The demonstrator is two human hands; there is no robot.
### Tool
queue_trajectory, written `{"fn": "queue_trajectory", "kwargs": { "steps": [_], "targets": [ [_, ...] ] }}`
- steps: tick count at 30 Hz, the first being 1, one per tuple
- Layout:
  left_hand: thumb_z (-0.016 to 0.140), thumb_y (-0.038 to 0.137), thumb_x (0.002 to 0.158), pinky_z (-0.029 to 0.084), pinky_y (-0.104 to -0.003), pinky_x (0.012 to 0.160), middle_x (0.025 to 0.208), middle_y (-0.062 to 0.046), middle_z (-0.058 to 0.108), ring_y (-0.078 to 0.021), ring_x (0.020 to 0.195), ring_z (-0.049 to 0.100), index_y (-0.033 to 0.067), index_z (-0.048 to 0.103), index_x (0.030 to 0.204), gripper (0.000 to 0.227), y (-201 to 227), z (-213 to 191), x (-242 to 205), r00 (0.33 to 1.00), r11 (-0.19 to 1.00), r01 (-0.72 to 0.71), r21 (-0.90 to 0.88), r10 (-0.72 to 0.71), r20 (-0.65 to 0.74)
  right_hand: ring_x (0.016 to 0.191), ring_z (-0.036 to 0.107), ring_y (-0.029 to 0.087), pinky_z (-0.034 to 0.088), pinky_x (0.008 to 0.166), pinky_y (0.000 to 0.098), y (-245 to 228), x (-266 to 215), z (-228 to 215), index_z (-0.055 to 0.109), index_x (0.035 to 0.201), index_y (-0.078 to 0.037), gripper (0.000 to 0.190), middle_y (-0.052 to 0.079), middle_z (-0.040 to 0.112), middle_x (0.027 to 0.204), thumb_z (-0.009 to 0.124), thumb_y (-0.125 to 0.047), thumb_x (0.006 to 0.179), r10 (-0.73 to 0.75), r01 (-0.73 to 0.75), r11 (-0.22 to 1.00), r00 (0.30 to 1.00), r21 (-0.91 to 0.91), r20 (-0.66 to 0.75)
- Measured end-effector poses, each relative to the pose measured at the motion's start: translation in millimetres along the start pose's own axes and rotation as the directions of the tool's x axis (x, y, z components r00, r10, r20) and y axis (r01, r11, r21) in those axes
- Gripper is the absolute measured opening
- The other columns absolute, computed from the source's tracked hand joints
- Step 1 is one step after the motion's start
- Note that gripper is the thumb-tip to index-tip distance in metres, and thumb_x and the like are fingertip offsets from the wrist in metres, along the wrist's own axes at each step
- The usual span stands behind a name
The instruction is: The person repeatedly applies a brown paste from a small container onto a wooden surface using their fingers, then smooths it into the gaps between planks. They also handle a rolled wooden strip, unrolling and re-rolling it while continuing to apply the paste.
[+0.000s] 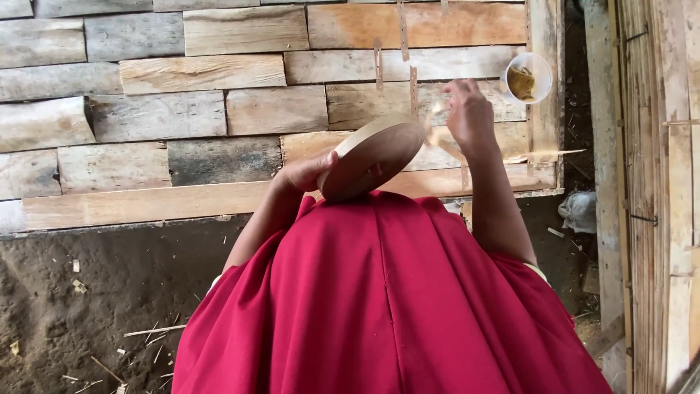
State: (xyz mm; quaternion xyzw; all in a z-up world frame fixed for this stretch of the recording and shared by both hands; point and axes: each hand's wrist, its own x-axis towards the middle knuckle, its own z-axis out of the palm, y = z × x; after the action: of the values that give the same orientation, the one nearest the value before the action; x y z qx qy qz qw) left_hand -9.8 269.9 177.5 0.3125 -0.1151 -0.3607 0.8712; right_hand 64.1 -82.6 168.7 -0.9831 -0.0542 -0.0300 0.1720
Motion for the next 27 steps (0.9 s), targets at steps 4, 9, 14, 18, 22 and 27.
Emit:
{"fn": "queue_trajectory", "kwargs": {
  "steps": [4,9,14,18,22,27],
  "targets": [
    [0.061,0.034,0.101,0.051,-0.062,0.097,0.129,-0.030,0.064,-0.0362,0.110,0.068,-0.0020,0.051,0.145,0.058,-17.3,-36.1,2.0,0.999,0.999,0.028,-0.016,-0.027,0.022,0.095,0.070,0.033,0.059,0.086,0.0435,25.4,0.5,14.6,0.063,0.094,-0.012,0.020,0.003,0.054,0.099,0.067,0.006,0.086,-0.126,0.134,0.991,0.970,0.025,-0.209],
    [0.058,0.047,0.102,0.054,-0.057,0.095,0.127,-0.023,0.068,-0.0289,0.107,0.068,-0.0007,0.056,0.143,0.064,-8.4,-30.8,5.0,0.998,0.998,0.055,-0.041,-0.054,0.030,0.099,0.055,0.031,0.042,0.100,0.0420,30.0,9.0,11.8,0.075,0.115,-0.020,0.035,0.006,0.048,0.099,0.078,-0.009,0.081,-0.196,0.228,0.970,0.940,0.087,-0.279],
    [0.055,0.045,0.102,0.053,-0.059,0.096,0.125,-0.027,0.067,-0.0322,0.106,0.070,-0.0057,0.053,0.143,0.065,2.5,-14.7,9.0,0.996,0.996,0.071,-0.053,-0.069,0.049,0.134,0.048,0.042,0.031,0.115,0.0570,-126.4,-12.8,-104.2,0.053,0.144,-0.013,0.073,0.024,0.054,0.140,0.037,-0.069,0.100,-0.065,-0.304,0.627,0.897,0.717,0.437],
    [0.056,0.044,0.101,0.053,-0.060,0.097,0.120,-0.028,0.069,-0.0315,0.101,0.070,-0.0090,0.054,0.140,0.065,14.0,-10.4,8.3,0.997,0.998,0.056,-0.026,-0.055,0.045,0.137,0.042,0.054,0.027,0.118,0.0632,-153.4,-16.6,-122.0,0.049,0.144,0.006,0.105,0.040,0.048,0.143,0.012,-0.077,0.092,-0.009,-0.455,0.796,0.650,0.399,0.760],
    [0.050,0.048,0.102,0.051,-0.062,0.097,0.117,-0.029,0.070,-0.0348,0.098,0.072,-0.0110,0.053,0.139,0.070,-5.4,-44.7,6.5,0.998,0.993,0.068,-0.098,-0.067,0.013,0.067,0.058,0.019,0.046,0.074,0.0345,-56.9,-7.5,-43.4,0.063,0.105,-0.009,0.080,0.006,0.057,0.070,0.024,-0.079,0.100,-0.119,-0.410,0.706,0.735,0.577,0.668],
    [0.055,0.040,0.102,0.055,-0.053,0.094,0.108,-0.027,0.072,-0.0292,0.092,0.073,-0.0140,0.058,0.132,0.062,2.0,-32.1,4.9,0.998,0.999,0.024,-0.043,-0.022,0.054,0.084,0.059,0.011,0.047,0.079,0.0247,-13.4,-10.4,-55.1,0.068,0.097,-0.009,0.021,0.006,0.068,0.086,0.075,-0.028,0.097,-0.151,-0.242,0.475,0.925,0.846,0.349]
  ]
}}
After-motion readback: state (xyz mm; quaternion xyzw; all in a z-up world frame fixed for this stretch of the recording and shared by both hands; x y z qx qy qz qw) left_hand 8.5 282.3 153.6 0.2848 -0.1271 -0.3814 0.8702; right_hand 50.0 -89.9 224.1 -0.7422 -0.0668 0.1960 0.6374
